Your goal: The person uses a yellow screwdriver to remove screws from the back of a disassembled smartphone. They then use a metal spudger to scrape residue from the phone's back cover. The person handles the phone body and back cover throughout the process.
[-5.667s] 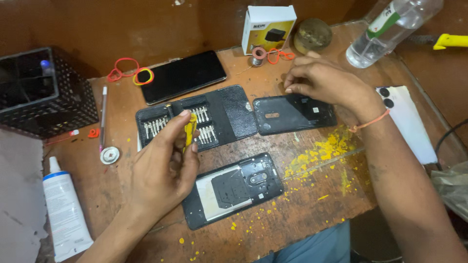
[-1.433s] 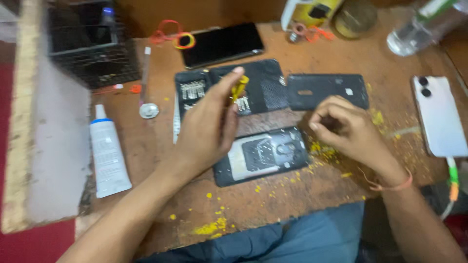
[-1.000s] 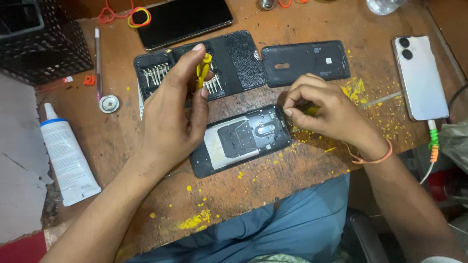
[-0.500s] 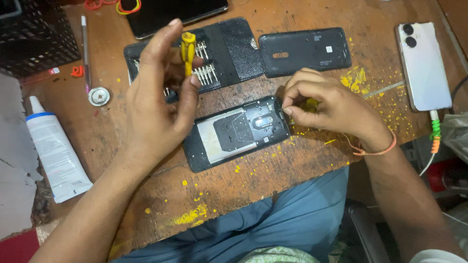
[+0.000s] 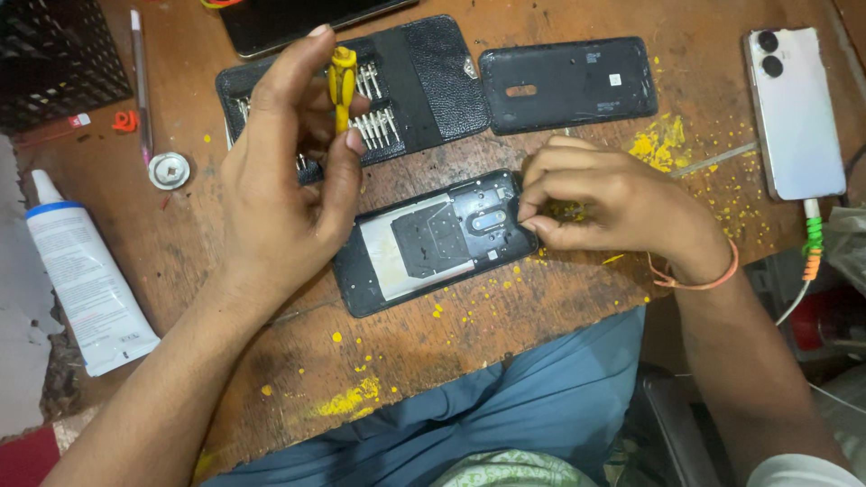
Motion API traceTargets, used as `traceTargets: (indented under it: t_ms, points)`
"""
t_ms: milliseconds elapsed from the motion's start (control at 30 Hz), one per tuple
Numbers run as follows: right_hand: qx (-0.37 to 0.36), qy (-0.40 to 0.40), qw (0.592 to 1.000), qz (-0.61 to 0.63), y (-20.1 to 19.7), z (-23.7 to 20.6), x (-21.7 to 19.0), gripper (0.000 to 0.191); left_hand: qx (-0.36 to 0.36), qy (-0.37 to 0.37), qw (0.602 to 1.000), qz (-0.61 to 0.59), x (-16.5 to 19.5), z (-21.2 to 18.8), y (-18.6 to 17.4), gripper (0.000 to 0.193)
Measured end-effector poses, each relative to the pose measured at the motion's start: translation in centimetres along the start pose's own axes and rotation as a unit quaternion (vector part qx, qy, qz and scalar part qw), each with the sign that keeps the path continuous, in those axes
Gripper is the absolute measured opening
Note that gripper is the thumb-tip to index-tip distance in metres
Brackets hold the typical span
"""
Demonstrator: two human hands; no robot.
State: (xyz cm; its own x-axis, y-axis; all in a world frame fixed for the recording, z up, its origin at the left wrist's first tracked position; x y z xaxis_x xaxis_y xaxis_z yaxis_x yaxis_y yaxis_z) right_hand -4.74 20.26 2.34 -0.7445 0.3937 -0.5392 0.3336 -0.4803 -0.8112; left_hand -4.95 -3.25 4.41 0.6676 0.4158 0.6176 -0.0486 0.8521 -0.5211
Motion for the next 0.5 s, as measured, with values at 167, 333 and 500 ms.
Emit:
traceTargets:
  t_ms: [167,333,500]
  points:
    - [-0.004,0.004,1.0,0.006,0.02,-0.07,0.22,0.014,-0.001,0.008,1.0,0.007,-0.01,-0.08,-0.01,0.053]
    - [-0.01,0.005,1.0,0.024,-0.07,-0.22,0.25,0.014,-0.003,0.022,1.0,0.01,0.06,-0.05,0.04,0.055]
    - [-0.015,0.018,1.0,0.019,-0.05,-0.2,0.33,0.013,-0.003,0.019,1.0,0.014,0.02,-0.19,0.11,0.054]
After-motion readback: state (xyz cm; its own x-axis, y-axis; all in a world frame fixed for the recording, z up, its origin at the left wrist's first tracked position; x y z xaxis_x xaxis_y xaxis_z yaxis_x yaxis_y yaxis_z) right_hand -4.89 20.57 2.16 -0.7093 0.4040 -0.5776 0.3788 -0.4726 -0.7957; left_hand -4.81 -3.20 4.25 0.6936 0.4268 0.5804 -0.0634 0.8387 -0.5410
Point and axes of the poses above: each hand's wrist, its own z-axis towards the middle knuckle, its own y-axis out of the palm, x = y × z, the point moved 8 cm from there along z, towards the middle knuckle, and after that the axes turned 3 degrees about -x, right-handed, at the moved point
